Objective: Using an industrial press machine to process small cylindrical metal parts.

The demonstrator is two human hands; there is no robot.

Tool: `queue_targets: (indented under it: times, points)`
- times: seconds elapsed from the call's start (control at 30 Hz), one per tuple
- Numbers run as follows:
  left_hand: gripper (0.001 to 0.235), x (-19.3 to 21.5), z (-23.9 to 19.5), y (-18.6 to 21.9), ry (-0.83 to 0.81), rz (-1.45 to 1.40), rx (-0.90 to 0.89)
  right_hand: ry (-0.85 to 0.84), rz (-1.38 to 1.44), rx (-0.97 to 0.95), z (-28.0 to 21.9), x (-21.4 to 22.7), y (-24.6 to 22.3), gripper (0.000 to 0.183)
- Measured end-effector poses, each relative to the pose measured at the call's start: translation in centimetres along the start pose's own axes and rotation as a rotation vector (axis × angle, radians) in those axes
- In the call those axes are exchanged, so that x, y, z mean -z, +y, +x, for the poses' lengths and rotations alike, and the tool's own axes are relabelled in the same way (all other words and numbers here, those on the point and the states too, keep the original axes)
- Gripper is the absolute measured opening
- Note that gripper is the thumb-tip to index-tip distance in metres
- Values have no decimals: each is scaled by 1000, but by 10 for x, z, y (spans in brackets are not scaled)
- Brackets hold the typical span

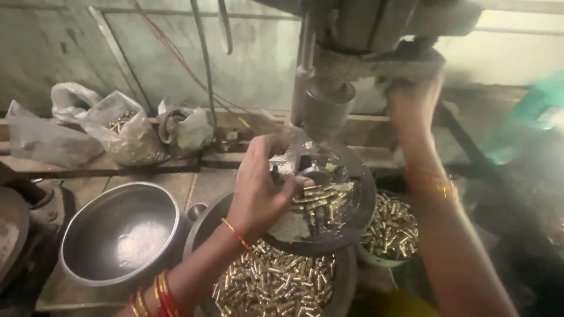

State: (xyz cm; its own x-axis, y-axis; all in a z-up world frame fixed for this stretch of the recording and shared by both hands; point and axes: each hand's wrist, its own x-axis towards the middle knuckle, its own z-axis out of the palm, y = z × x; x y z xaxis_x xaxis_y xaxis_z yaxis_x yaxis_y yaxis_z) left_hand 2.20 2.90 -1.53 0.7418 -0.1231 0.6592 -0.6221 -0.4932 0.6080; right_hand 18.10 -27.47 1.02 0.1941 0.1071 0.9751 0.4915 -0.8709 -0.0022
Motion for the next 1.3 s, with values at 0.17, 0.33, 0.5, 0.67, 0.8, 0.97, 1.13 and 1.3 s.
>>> queue_targets:
  times: [0.17,0.33,0.5,0.67,0.8,0.97,1.13,1.3]
  points:
    - [36,-10,-12,14,-68,13,-34,-280,467,-636,-140,47,-22,17]
    - [36,-15,-8,28,-82,-31,-68,-808,379,-666,-247,65,-49,23]
    - [36,-15,-3,33,-66,28,-104,-720,330,-821,-267,65,-83,25]
    - [30,-14,-1,34,-86,-36,-36,-727,308,-950,-276,55,-82,27]
    - [23,-14,-3,28,-72,-44,-125,-786,202,-969,-274,55,-83,27]
    - [25,11,5,39,-229,-190,184,-810,56,-749,-297,54,-73,17]
    - [30,25,5,17,-357,-154,307,-774,35,-612,-306,54,-68,12]
    - [37,28,2,-8,-360,-214,492,-804,-2,-609,-309,58,-71,14]
